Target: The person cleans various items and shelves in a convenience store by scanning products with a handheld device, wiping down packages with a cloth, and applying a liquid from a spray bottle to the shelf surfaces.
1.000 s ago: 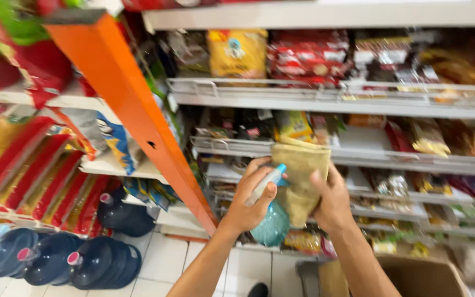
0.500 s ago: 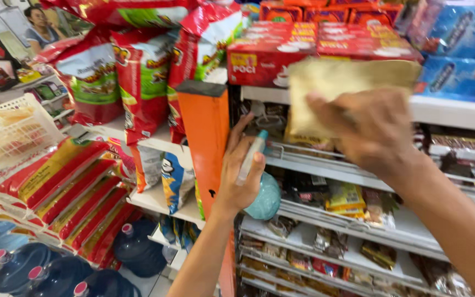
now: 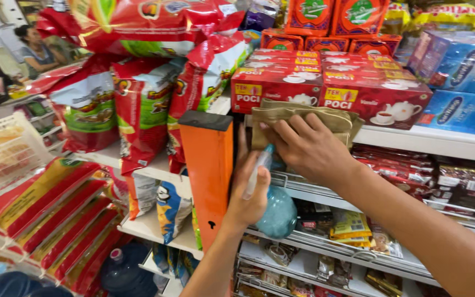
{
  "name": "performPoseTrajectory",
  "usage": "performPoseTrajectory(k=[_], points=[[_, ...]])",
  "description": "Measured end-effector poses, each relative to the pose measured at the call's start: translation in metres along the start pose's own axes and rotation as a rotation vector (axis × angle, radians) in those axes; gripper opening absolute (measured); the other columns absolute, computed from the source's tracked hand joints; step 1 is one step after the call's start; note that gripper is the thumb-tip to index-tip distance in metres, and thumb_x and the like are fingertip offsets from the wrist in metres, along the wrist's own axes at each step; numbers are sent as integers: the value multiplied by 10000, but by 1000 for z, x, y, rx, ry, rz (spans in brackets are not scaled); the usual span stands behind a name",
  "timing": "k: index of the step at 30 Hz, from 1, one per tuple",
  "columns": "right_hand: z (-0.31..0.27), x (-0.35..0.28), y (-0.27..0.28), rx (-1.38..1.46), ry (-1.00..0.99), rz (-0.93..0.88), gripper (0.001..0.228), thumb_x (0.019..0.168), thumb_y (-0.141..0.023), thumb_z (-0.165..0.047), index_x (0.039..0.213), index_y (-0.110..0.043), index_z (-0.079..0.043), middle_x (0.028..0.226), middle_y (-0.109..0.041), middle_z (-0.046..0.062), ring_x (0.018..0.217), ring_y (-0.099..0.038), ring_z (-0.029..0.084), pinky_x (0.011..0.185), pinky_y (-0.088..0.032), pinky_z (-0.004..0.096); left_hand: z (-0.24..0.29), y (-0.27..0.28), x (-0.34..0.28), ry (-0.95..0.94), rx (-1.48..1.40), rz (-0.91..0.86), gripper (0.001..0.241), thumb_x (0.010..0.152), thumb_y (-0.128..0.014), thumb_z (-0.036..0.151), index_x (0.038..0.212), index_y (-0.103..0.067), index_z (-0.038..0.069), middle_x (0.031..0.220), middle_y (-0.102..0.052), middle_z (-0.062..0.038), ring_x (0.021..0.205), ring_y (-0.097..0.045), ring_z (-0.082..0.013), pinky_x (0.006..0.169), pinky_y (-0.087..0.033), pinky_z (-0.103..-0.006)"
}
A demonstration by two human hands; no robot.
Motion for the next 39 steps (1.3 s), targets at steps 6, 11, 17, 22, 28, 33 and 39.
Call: performPoseTrajectory(k=[6,11,17,22,28,33,39], points=[[24,-46,25,26,-26,-149,669,793,-634,-178,1455,-585,-94,1004,-570,40,926,-591,211,818,-572,368,6,6,-1,-158,-5,-71,623,1117,-396,533,1211,-672,-17,1626,-368,-339,1375,-565,-288,1087,-447,-373],[25,-43,21,50,-39,-121,586,824,-629,-187,1395,-588,-62,1017,-573,52,948,-610,214,806,-587,376,7,7,1,-137,41,-88,657,1077,-366,578,1116,-700,13,1673,-222,-368,1265,-617,-257,984,-467,-361],[0,28,-10,179,-23,16,610,840,-638,-210,1418,-587,-24,1105,-574,70,1003,-625,234,773,-583,378,-27,4,-15,-10,-41,-47,634,1083,-406,554,1229,-696,9,1381,-501,-346,1269,-423,-301,1026,-384,-414],[11,-4,-4,92,29,-63,638,779,-661,-183,1410,-580,-139,1154,-594,79,1015,-631,235,828,-594,384,-18,9,-14,139,-184,-131,675,1046,-438,606,1184,-713,6,1089,-640,-218,859,-537,-155,791,-448,-302],[43,-85,16,47,-71,-240,605,898,-658,-91,1486,-570,-203,1081,-604,57,960,-655,217,830,-615,364,11,9,-2,13,-201,-150,673,1049,-416,618,1140,-694,12,1447,-559,-178,887,-621,-142,821,-513,-304],[34,-65,8,81,-56,-122,509,878,-639,-146,1386,-607,-136,1092,-611,52,968,-661,205,821,-625,364,9,8,-1,-77,-99,-111,664,1081,-391,584,1135,-713,5,1569,-293,-335,996,-650,-211,868,-519,-341],[9,-4,3,159,-25,-112,613,824,-668,-203,1413,-582,-56,1076,-574,56,998,-646,212,705,-594,330,23,3,2,-178,179,-25,607,1080,-415,506,1166,-677,-35,1616,-314,-347,1359,-434,-405,1063,-436,-446]])
Point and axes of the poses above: each hand's wrist, its own x-axis towards the middle knuckle, its own y-axis out of the back of the hand, z = x × y, the point moved 1 cm from there along x, towards the middle knuckle
